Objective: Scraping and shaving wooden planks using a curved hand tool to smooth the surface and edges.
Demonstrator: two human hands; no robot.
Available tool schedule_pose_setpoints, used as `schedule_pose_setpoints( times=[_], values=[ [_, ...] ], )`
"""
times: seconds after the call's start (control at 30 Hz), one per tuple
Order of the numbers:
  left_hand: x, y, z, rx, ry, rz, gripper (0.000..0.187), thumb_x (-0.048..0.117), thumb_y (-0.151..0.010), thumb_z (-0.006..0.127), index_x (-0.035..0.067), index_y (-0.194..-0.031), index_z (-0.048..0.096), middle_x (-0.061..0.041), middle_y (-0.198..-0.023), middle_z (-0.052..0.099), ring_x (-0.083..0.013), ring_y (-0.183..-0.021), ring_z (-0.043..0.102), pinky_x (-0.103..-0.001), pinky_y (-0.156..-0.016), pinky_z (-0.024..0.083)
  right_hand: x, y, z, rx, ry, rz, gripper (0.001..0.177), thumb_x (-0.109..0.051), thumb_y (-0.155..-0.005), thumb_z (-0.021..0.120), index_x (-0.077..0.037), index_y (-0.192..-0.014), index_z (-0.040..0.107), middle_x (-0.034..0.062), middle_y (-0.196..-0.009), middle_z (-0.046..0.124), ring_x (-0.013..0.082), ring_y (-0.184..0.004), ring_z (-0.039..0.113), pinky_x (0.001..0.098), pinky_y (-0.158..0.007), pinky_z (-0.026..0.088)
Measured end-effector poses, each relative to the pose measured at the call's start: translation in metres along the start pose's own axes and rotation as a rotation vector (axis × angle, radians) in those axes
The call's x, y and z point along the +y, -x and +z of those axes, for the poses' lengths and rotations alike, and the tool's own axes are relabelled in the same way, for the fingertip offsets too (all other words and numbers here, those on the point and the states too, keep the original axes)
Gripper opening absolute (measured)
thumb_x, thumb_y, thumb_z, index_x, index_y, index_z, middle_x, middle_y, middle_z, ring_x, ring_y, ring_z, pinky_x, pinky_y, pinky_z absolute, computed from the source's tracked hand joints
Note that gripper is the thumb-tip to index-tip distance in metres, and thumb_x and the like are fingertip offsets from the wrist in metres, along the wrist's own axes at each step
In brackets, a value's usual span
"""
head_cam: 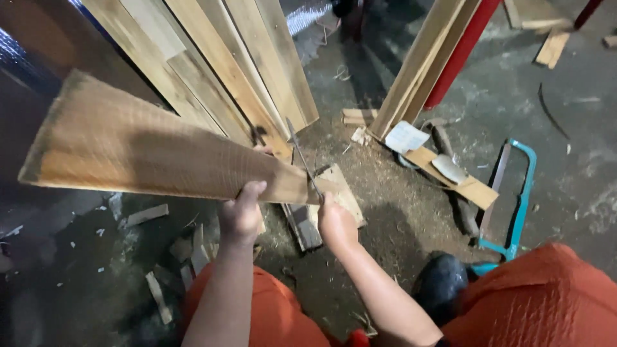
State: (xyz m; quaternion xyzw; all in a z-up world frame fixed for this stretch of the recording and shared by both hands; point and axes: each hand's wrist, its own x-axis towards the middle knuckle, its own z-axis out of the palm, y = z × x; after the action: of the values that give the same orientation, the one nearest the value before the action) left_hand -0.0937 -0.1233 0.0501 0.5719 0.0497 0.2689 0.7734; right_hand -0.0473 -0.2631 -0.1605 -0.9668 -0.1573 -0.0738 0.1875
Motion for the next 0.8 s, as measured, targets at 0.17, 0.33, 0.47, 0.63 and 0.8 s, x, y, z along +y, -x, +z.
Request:
schedule_pose_setpoints(
  times=[0.17, 0.33, 0.47, 0.63, 0.8],
  values=[
    [-0.017, -0.001, -0.015, -0.11, 0.099, -0.051, 0.047, 0.002, -0.086, 0.055, -0.006, -0.133, 0.059, -0.014, -0.14, 0.061, -0.0235, -0.133, 0.054, -0.034, -0.117, 0.036, -0.025, -0.008, -0.055, -0.054, -0.199, 0.016, 0.031, -0.026, -0.098, 0.053, -0.007, -0.122, 0.058, 0.021, -0.074, 0.072, 0.0424, -0.072, 0.074, 0.0539, -0.067, 0.061],
    [-0.045, -0.001, 0.005, 0.371, -0.672, -0.63, 0.104, 0.049, -0.073, 0.088, -0.007, -0.146, 0.04, -0.026, -0.148, 0.051, -0.0342, -0.144, 0.046, -0.052, -0.123, 0.026, 0.0, -0.031, -0.088, -0.004, -0.645, 0.214, 0.034, -0.03, -0.099, 0.059, -0.025, -0.132, 0.063, 0.0174, -0.096, 0.076, 0.0406, -0.098, 0.071, 0.0498, -0.087, 0.056],
    [-0.055, -0.014, -0.015, 0.334, -0.663, -0.608, 0.088, 0.047, -0.069, 0.087, 0.003, -0.14, 0.06, -0.014, -0.133, 0.067, -0.0293, -0.131, 0.06, -0.047, -0.11, 0.043, 0.028, -0.042, -0.072, -0.023, -0.748, 0.295, 0.041, -0.031, -0.087, 0.077, -0.028, -0.127, 0.071, 0.0069, -0.08, 0.075, 0.0301, -0.086, 0.074, 0.0444, -0.08, 0.057],
    [-0.071, -0.023, -0.046, -0.102, -0.466, -0.214, 0.06, 0.014, -0.07, 0.095, -0.002, -0.123, 0.071, -0.021, -0.114, 0.075, -0.0291, -0.103, 0.072, -0.046, -0.086, 0.057, 0.008, -0.045, -0.118, -0.3, -1.077, 0.3, 0.048, -0.017, -0.069, 0.094, 0.0, -0.104, 0.065, 0.0153, -0.076, 0.066, 0.0243, -0.053, 0.067, 0.0299, -0.036, 0.055],
    [0.004, -0.012, 0.034, -0.098, -0.866, 0.165, 0.1, 0.017, -0.072, 0.09, 0.011, -0.155, 0.034, -0.025, -0.157, 0.032, -0.0434, -0.133, 0.048, -0.052, -0.111, 0.043, -0.013, -0.03, -0.105, -0.238, -1.117, 0.217, 0.049, -0.012, -0.08, 0.085, -0.004, -0.121, 0.058, 0.0183, -0.071, 0.068, 0.0225, -0.05, 0.065, 0.0311, -0.036, 0.057]
  ],
)
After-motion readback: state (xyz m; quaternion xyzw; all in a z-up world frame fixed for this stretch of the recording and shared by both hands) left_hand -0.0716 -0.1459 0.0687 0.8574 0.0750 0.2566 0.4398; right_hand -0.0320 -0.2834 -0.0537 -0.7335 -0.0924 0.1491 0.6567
